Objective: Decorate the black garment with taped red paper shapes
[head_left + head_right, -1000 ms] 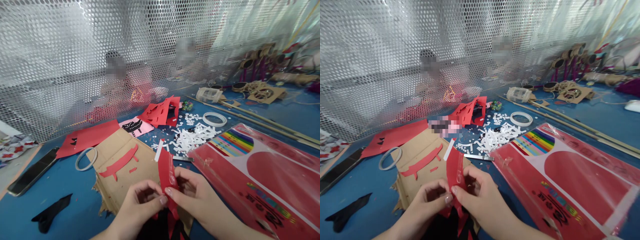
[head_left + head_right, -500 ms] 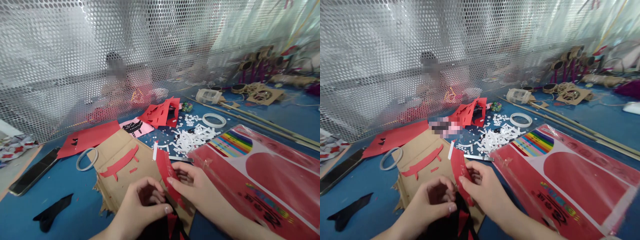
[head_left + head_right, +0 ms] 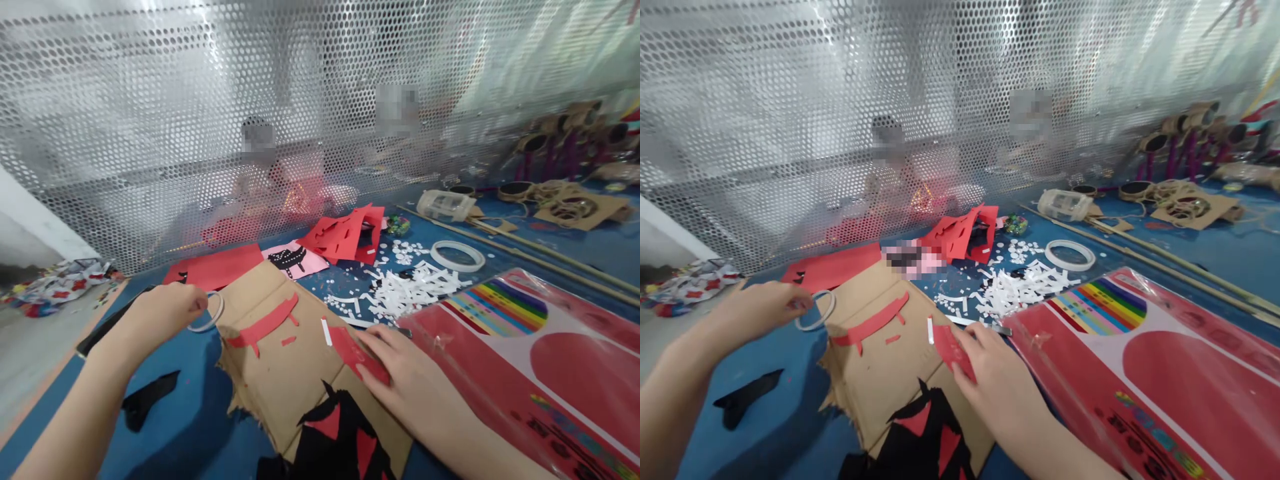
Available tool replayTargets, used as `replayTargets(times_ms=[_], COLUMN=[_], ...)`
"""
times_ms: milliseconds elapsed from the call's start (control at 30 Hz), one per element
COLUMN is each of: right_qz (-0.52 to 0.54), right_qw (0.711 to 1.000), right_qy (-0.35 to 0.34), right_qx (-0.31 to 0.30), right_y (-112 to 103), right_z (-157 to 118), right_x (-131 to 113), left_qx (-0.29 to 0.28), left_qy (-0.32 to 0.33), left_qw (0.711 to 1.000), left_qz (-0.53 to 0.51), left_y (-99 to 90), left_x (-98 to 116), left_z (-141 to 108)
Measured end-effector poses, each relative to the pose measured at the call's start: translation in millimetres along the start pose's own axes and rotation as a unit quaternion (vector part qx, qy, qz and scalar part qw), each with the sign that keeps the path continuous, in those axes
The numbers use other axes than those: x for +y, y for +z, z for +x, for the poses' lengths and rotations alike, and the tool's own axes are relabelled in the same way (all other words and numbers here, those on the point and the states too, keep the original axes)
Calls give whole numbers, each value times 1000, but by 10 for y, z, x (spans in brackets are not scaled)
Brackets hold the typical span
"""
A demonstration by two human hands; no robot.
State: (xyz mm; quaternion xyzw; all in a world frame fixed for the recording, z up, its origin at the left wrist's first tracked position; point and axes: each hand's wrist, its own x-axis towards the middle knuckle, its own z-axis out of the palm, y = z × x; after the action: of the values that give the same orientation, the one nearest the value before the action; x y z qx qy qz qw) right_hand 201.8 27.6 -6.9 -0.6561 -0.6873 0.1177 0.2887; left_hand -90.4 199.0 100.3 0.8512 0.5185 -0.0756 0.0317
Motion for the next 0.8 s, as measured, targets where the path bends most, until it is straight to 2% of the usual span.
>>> replayTargets(times_ms=[167, 300, 400, 467, 567, 633, 667, 733, 800], right_qz=[-5, 10, 25, 43, 76, 83, 80, 72, 70], right_qw=[1000, 999, 998, 996, 988, 982, 981, 984, 987], right_qy=[-16, -17, -25, -36, -69, -93, -99, -99, -92], right_qx=[24, 27, 49, 76, 119, 141, 144, 132, 107], right_y=[-35, -34, -43, -61, -87, -94, -93, -85, -75], right_z=[-5, -23, -33, -39, -62, -82, -92, -104, -105], right_x=[-31, -50, -72, -101, -154, -180, -189, -200, -209], left_qx=[-142, -157, -127, -81, -7, 42, 69, 97, 104], left_qy=[-27, -22, 15, 42, 80, 133, 140, 117, 63], left_qw=[986, 983, 990, 995, 996, 990, 987, 983, 979], left_qz=[85, 89, 64, 44, 24, 15, 34, 101, 163], left_y=[201, 289, 156, 34, -64, -50, -28, 20, 49], left_x=[-103, -71, -2, 120, 429, 637, 713, 776, 723], left_z=[175, 274, 202, 99, -68, -149, -172, -181, -142])
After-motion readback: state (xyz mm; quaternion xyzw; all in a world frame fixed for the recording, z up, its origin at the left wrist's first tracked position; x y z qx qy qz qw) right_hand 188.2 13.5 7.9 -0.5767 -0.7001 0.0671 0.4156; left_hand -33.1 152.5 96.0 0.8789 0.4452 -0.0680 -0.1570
